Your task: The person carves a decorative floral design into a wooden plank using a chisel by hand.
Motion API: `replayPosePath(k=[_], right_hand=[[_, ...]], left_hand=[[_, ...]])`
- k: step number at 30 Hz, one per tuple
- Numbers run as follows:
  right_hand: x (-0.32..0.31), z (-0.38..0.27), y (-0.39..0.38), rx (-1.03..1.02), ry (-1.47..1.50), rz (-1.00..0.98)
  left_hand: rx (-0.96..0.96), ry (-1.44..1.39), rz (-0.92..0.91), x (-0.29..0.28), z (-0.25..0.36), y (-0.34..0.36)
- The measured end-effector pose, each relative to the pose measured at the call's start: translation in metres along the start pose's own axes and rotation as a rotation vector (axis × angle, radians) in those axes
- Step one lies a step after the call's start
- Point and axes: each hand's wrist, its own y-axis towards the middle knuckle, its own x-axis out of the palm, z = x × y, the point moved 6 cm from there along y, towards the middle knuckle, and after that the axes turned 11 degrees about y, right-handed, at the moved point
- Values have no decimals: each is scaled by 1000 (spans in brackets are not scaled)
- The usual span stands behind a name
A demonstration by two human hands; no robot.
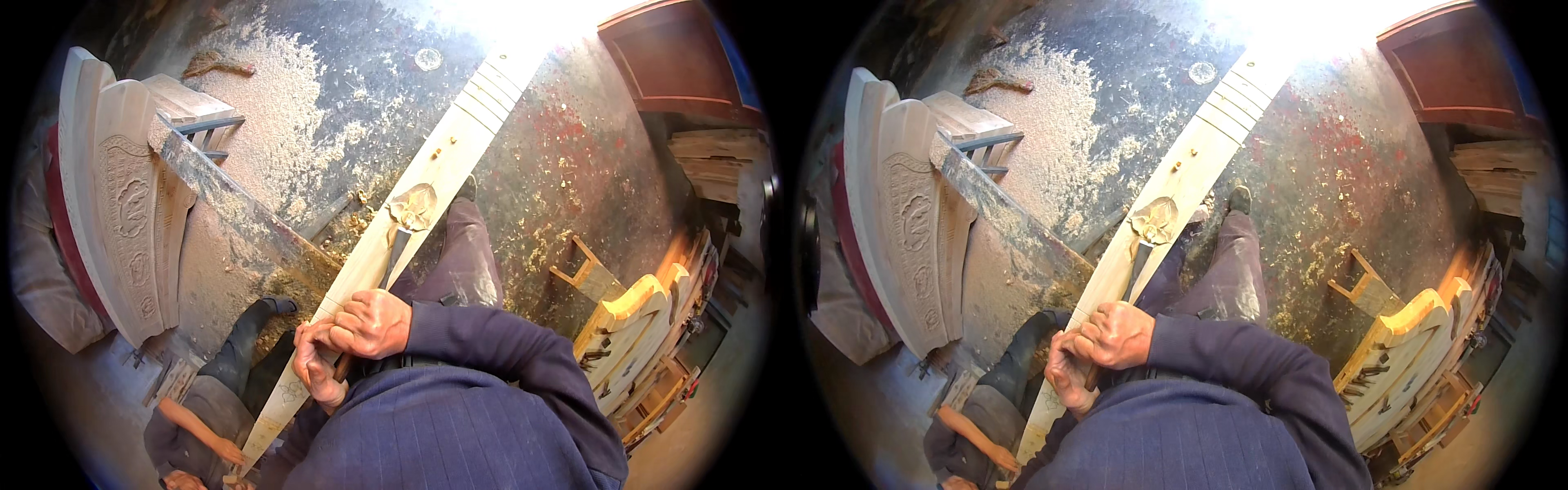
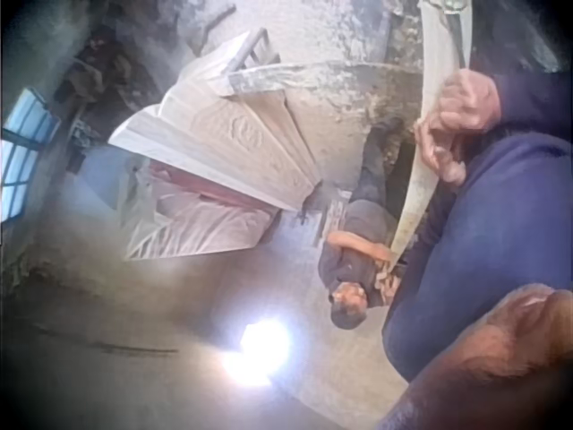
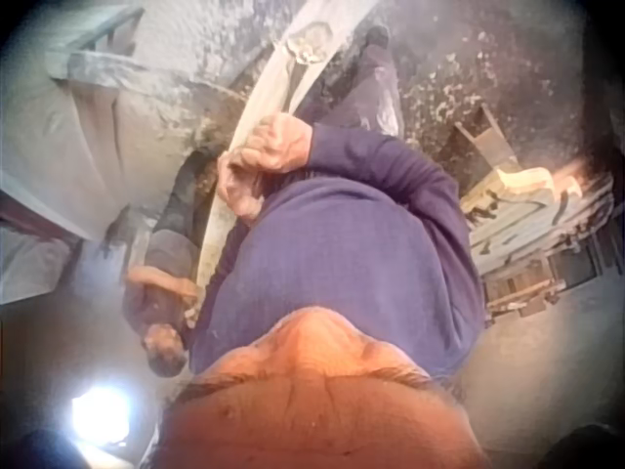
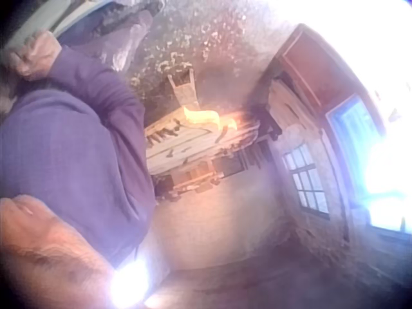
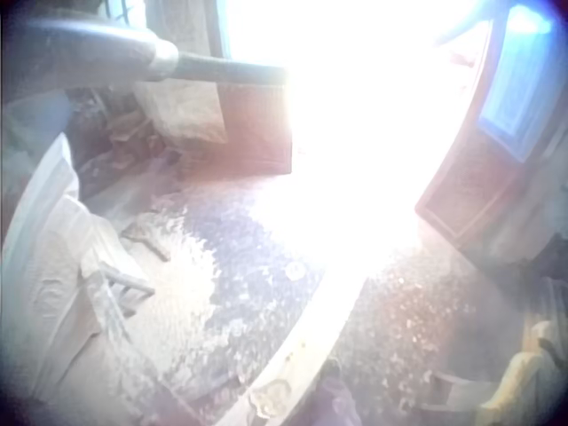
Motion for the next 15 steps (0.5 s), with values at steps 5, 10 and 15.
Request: replayPosePath(k=[5,10,15], right_hand=[[9,-7,1,-9,26,-9],[11,-11,2,-8,12,-35],[10,-11,2,6,23,-20]], left_hand=[[53,59,-52,-12,7,-1],[79,88,-74,-15,9,0],[73,100,-92,-17,8,0]])
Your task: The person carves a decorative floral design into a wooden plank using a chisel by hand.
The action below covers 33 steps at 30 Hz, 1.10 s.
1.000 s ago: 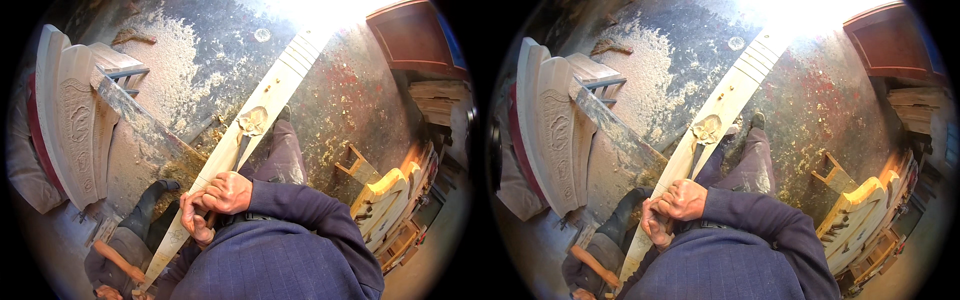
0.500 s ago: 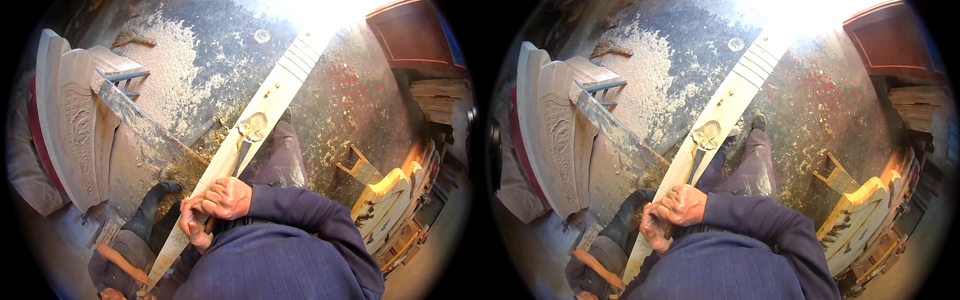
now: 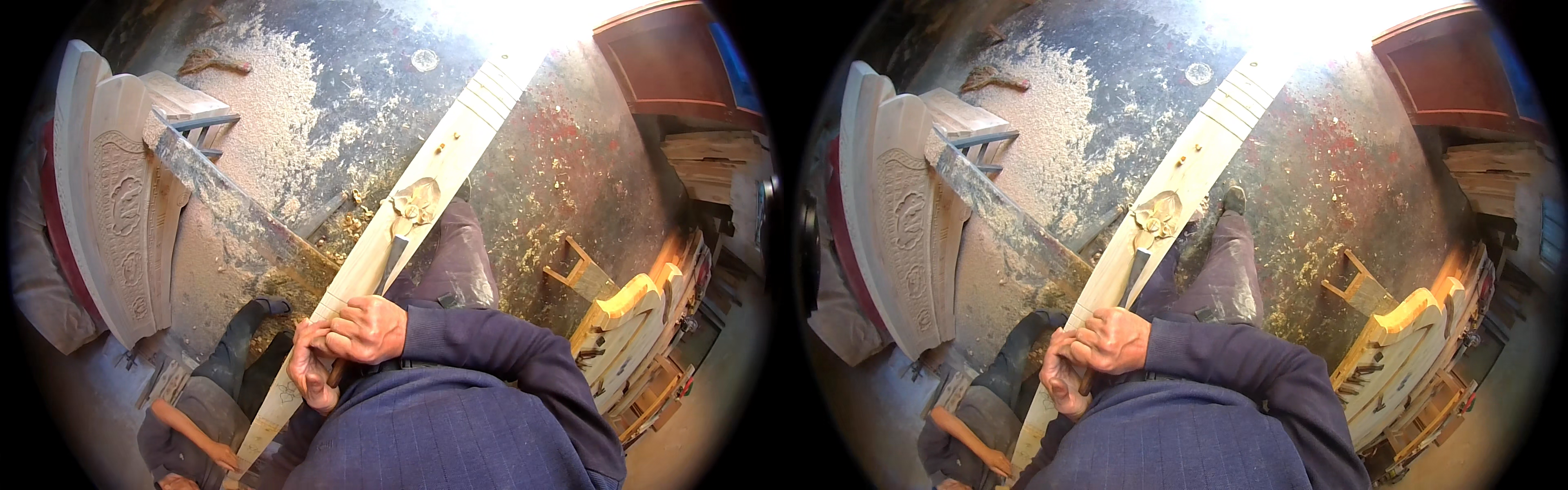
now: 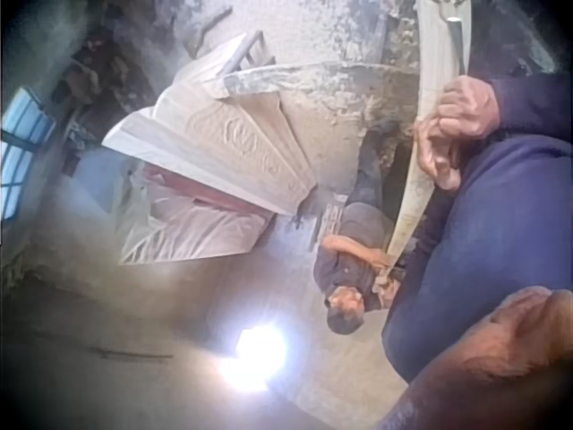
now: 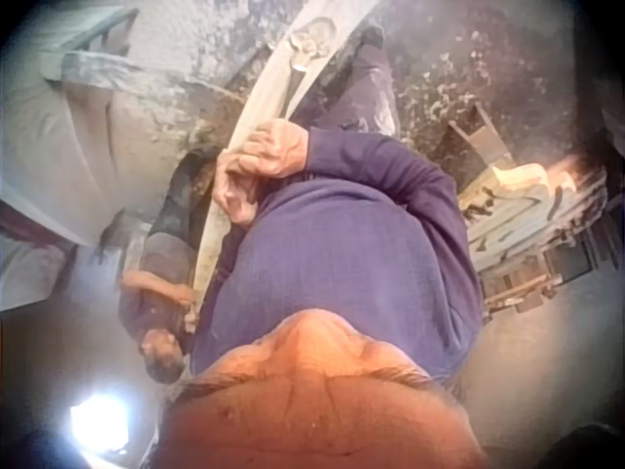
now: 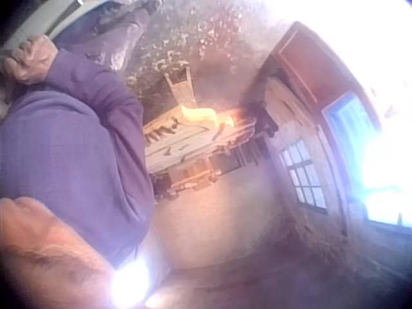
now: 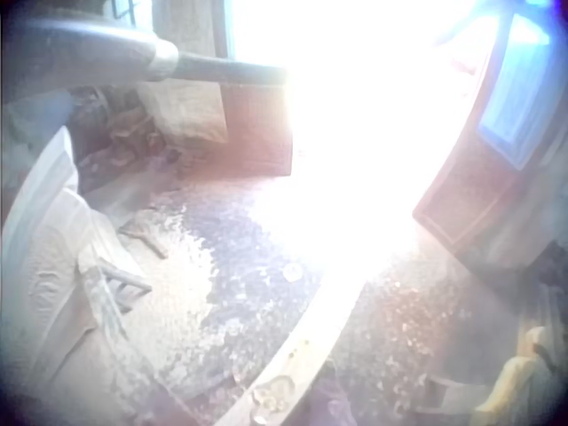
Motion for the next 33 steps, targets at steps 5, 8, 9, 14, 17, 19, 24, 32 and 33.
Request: replayPosePath(k=[5,8,9,14,17,19,24,32,33], right_hand=[[0,0,-1,11,-1,-11],[-3,-1,2,5,3,4],[-4,-2,2,4,4,12],[0,1,1,36,21,21],[-2,2,0,31,16,11],[-3,3,-1,30,13,9],[-3,7,-2,18,14,9],[-5,9,-4,26,3,10],[-5,9,-4,25,4,8]], left_hand=[[-28,0,-3,0,-2,-1],[-54,-52,16,0,-4,-4],[-49,-57,6,1,-2,-3],[-24,-66,19,3,-2,0],[-19,-71,31,5,-2,-1],[-22,-48,28,7,-3,-1],[-40,-53,51,9,-14,-5],[-54,-43,63,14,-9,-4],[-53,-35,64,14,-8,-4]])
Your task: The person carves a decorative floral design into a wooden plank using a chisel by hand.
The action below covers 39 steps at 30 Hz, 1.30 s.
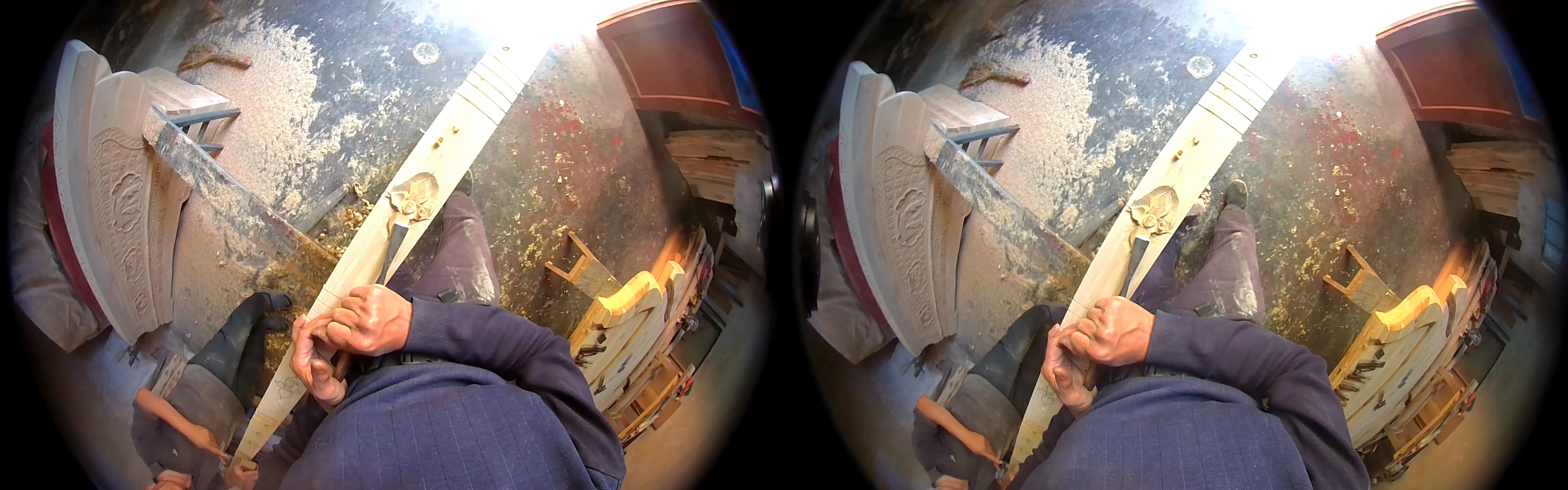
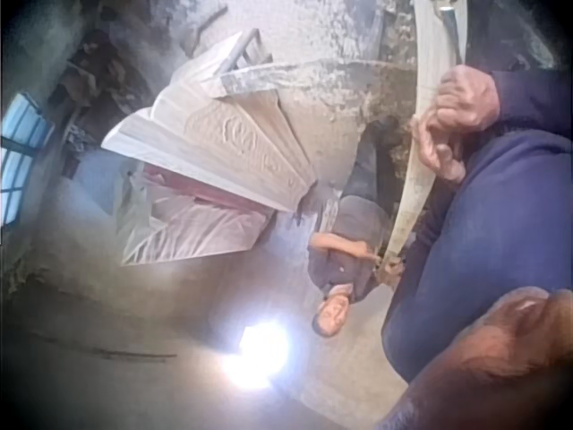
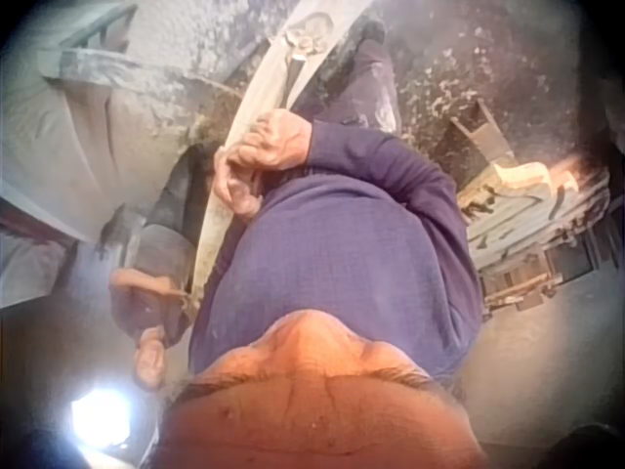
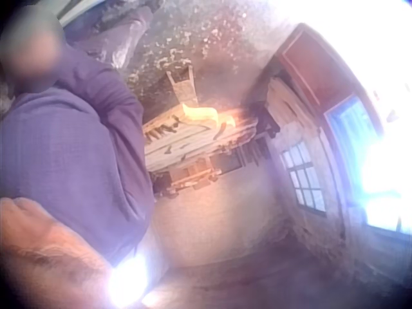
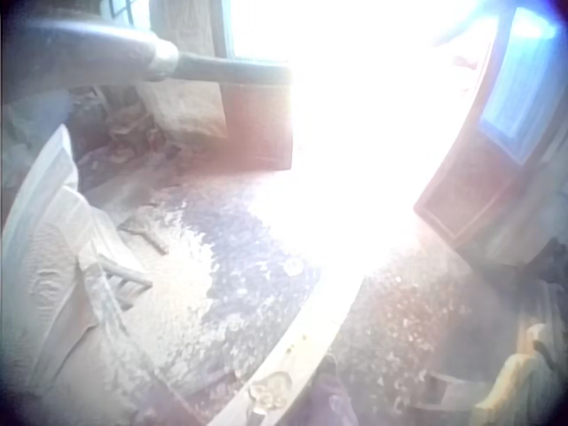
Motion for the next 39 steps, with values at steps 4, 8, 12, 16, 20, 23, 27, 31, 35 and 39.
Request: replayPosePath(k=[4,8,12,16,20,23,27,31,35,39], right_hand=[[-1,0,2,11,-5,-11],[-4,1,3,9,-3,4],[-4,3,1,8,-21,-12],[-7,3,5,8,-25,14],[-10,5,6,21,-18,-10],[-13,5,8,17,-22,-19],[-16,7,9,15,-23,-6],[-19,4,14,-2,-11,48],[-46,-32,24,-111,-90,49],[-77,-25,13,179,-76,158]], left_hand=[[-8,33,-2,-1,0,1],[-12,77,-3,0,0,2],[13,124,-15,2,5,6],[-10,109,26,1,0,3],[-28,157,15,2,9,7],[-62,136,46,-1,-4,4],[-83,153,40,1,1,7],[-78,132,11,0,5,12],[-121,-52,3,-3,14,17],[-88,-47,-63,-2,31,36]])
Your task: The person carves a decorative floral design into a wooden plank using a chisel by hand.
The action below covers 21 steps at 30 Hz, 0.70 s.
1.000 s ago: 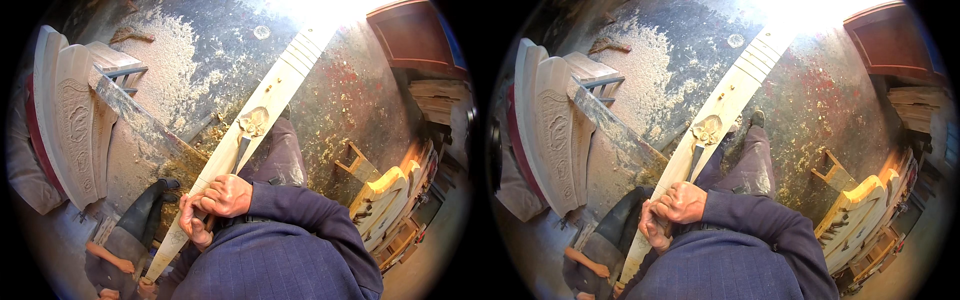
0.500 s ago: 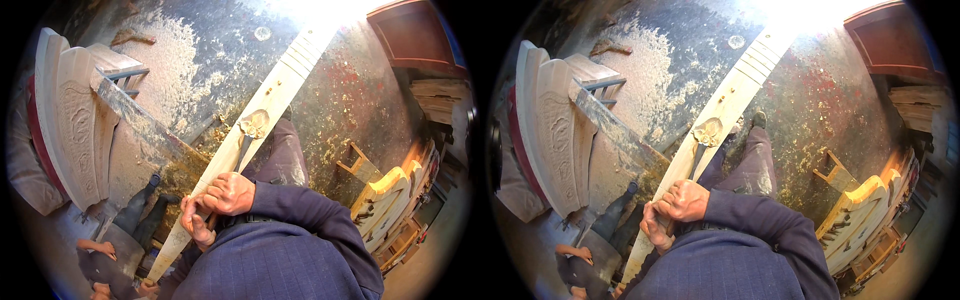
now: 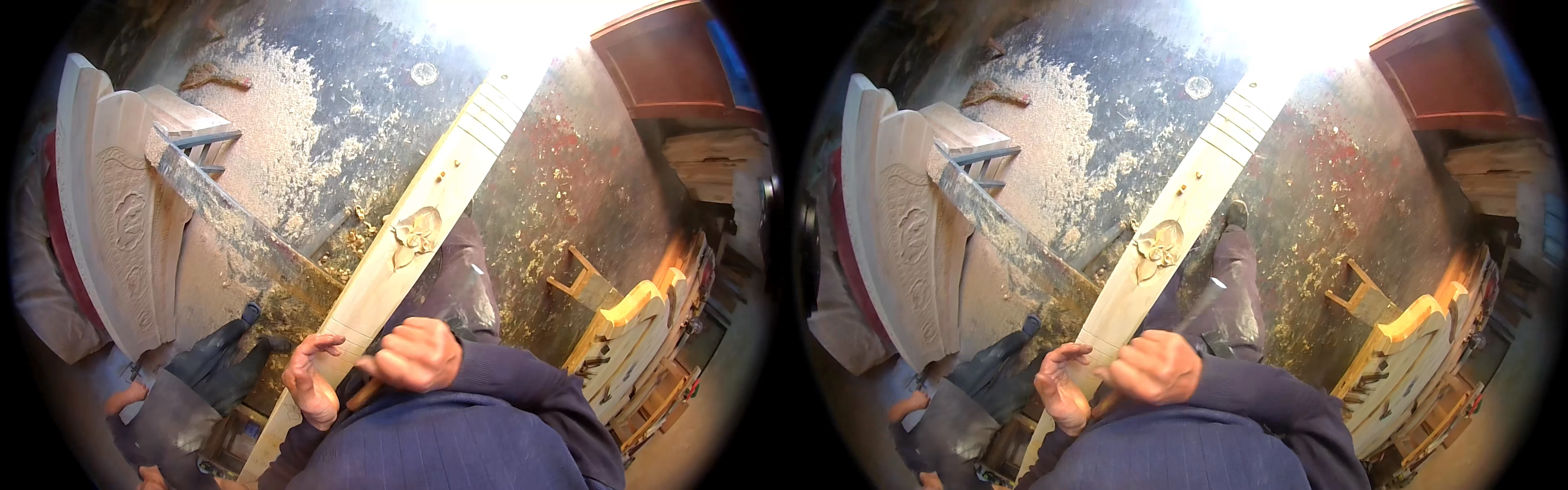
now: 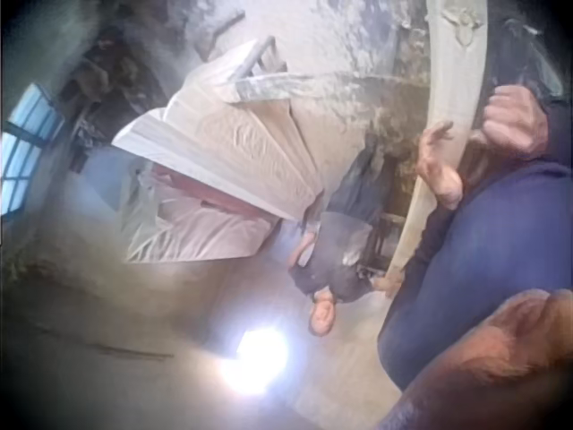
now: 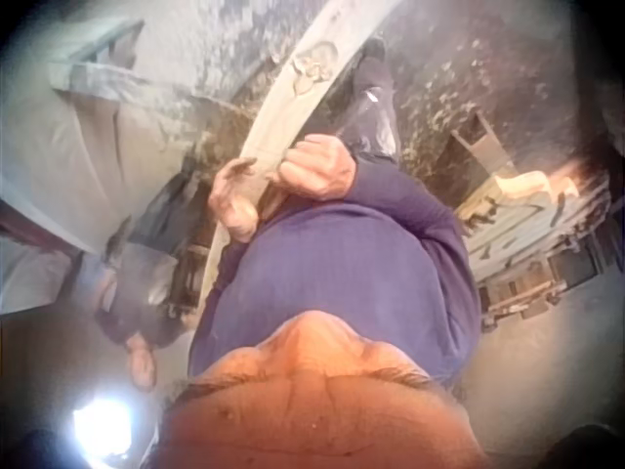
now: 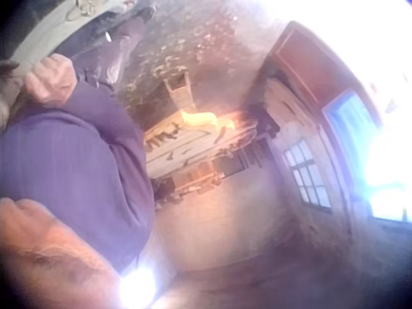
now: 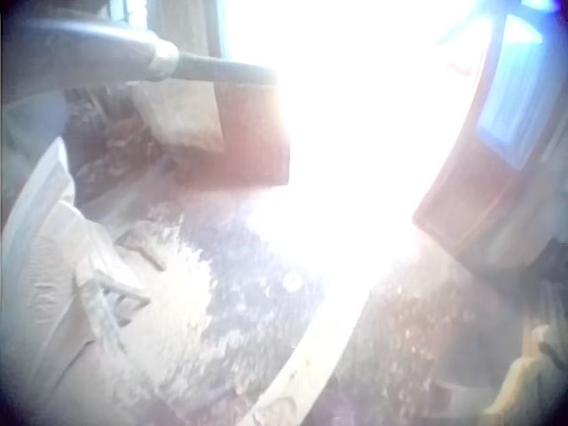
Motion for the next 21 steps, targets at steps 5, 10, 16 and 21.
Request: replayPosePath(k=[5,10,16,21], right_hand=[[-44,32,-53,941,346,138],[-54,47,-99,1171,772,398],[-60,46,-88,1116,965,373],[-63,38,-63,816,660,157]], left_hand=[[43,179,-68,8,12,11],[219,410,-69,20,20,19],[313,474,-105,31,28,22],[191,216,-175,33,23,21]])
